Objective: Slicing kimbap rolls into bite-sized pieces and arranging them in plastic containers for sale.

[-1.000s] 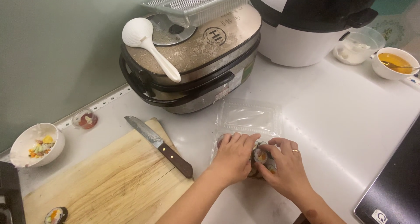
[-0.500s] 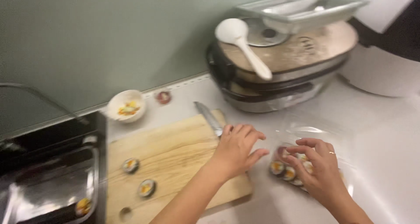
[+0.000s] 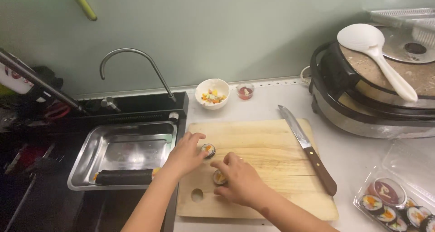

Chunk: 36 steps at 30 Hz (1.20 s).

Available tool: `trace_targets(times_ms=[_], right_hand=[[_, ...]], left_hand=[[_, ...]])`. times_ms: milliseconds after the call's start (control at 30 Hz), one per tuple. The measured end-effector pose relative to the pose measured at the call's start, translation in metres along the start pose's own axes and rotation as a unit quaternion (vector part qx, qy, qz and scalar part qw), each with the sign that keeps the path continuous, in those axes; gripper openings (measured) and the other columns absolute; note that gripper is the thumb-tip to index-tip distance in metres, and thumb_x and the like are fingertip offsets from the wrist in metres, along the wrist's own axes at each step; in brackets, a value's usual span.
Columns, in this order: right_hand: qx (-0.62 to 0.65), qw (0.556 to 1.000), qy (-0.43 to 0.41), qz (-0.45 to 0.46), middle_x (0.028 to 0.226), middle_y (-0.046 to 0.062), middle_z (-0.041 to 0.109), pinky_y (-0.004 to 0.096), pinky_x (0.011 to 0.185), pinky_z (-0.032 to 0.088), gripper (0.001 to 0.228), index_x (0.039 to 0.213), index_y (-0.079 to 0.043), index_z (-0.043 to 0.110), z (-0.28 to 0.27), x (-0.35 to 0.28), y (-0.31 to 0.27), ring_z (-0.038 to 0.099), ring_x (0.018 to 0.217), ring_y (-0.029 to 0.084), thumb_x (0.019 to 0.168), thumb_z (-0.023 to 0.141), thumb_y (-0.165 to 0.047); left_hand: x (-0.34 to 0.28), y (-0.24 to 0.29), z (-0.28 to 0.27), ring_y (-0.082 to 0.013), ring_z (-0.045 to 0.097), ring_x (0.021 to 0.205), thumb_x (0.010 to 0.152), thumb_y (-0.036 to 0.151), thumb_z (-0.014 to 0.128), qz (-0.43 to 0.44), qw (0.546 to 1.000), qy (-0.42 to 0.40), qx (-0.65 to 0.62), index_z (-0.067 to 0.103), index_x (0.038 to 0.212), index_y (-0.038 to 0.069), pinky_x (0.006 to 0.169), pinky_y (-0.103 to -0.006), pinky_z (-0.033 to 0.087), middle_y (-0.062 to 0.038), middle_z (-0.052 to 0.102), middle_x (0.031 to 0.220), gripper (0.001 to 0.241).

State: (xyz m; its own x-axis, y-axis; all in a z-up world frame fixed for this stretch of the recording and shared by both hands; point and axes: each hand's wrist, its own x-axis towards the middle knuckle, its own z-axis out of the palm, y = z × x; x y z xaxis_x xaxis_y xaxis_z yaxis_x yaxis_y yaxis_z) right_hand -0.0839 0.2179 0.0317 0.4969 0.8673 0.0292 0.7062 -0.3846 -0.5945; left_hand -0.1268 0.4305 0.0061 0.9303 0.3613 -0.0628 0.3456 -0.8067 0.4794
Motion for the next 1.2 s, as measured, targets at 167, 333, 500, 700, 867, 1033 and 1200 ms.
trace_targets(times_ms=[167,333,500,700,867,1033,1200], right_hand=[[-0.071,0.997,0.019,-0.013,0.108,0.014,0.057,0.047,0.081,0.052,0.027,0.108,-0.015,0.068,0.047,0.008,0.03,0.061,0.102,0.036,0.082,0.072,-0.021],[-0.041,0.994,0.099,0.007,0.104,0.015,0.059,0.048,0.081,0.053,0.021,0.103,-0.012,0.069,-0.003,-0.034,0.032,0.062,0.1,0.037,0.081,0.069,-0.015],[0.142,0.962,0.207,0.11,0.11,0.009,0.061,0.036,0.088,0.057,0.033,0.112,-0.01,0.069,-0.083,-0.146,0.072,0.069,0.101,0.025,0.081,0.077,-0.01],[0.062,0.866,0.302,0.394,0.12,0.004,0.063,0.033,0.084,0.058,0.044,0.123,-0.015,0.068,-0.136,-0.314,0.151,0.069,0.099,0.02,0.081,0.078,-0.018],[-0.019,0.862,0.277,0.424,0.123,0.002,0.061,0.035,0.087,0.054,0.047,0.125,-0.02,0.068,-0.135,-0.366,0.171,0.063,0.107,0.021,0.08,0.079,-0.019],[-0.099,0.884,0.274,0.366,0.123,0.002,0.063,0.042,0.1,0.042,0.046,0.123,-0.022,0.069,-0.124,-0.373,0.182,0.057,0.119,0.022,0.079,0.079,-0.017],[-0.102,0.883,0.279,0.363,0.128,0.003,0.06,0.045,0.104,0.038,0.071,0.138,-0.021,0.058,-0.126,-0.375,0.181,0.054,0.122,0.025,0.072,0.078,-0.008]], left_hand=[[0.001,0.001,0.009,-0.0306,0.056,0.123,0.079,0.029,0.078,0.023,0.999,-0.042,-0.007,0.056,0.132,0.026,0.097,-0.043,0.05,-0.008,0.054,0.125,0.057],[0.024,-0.022,0.038,-0.0326,0.058,0.117,0.076,0.028,0.079,0.065,0.995,-0.055,0.045,0.063,0.126,0.026,0.098,-0.0424,0.051,-0.011,0.057,0.119,0.053],[0.049,-0.041,0.057,-0.0245,0.068,0.102,0.078,0.026,0.082,-0.021,0.991,-0.113,0.07,0.069,0.123,0.026,0.096,-0.0358,0.059,-0.011,0.057,0.115,0.047],[0.073,-0.03,0.079,-0.026,0.061,0.106,0.082,0.027,0.08,-0.007,0.98,-0.139,0.142,0.067,0.132,0.025,0.093,-0.0346,0.061,-0.015,0.051,0.113,0.052],[0.033,0.115,0.065,-0.024,0.067,0.1,0.081,0.023,0.08,0.072,0.992,-0.095,0.029,0.069,0.126,0.021,0.092,-0.0347,0.059,-0.012,0.054,0.116,0.046],[-0.013,0.264,0.066,-0.0203,0.072,0.104,0.084,0.019,0.077,0.131,0.981,-0.139,-0.035,0.068,0.128,0.02,0.095,-0.0328,0.059,-0.007,0.054,0.118,0.045],[-0.052,0.347,0.099,-0.0206,0.067,0.113,0.087,0.013,0.068,0.229,0.931,-0.279,-0.06,0.063,0.128,0.018,0.1,-0.0307,0.052,-0.005,0.052,0.126,0.042]])
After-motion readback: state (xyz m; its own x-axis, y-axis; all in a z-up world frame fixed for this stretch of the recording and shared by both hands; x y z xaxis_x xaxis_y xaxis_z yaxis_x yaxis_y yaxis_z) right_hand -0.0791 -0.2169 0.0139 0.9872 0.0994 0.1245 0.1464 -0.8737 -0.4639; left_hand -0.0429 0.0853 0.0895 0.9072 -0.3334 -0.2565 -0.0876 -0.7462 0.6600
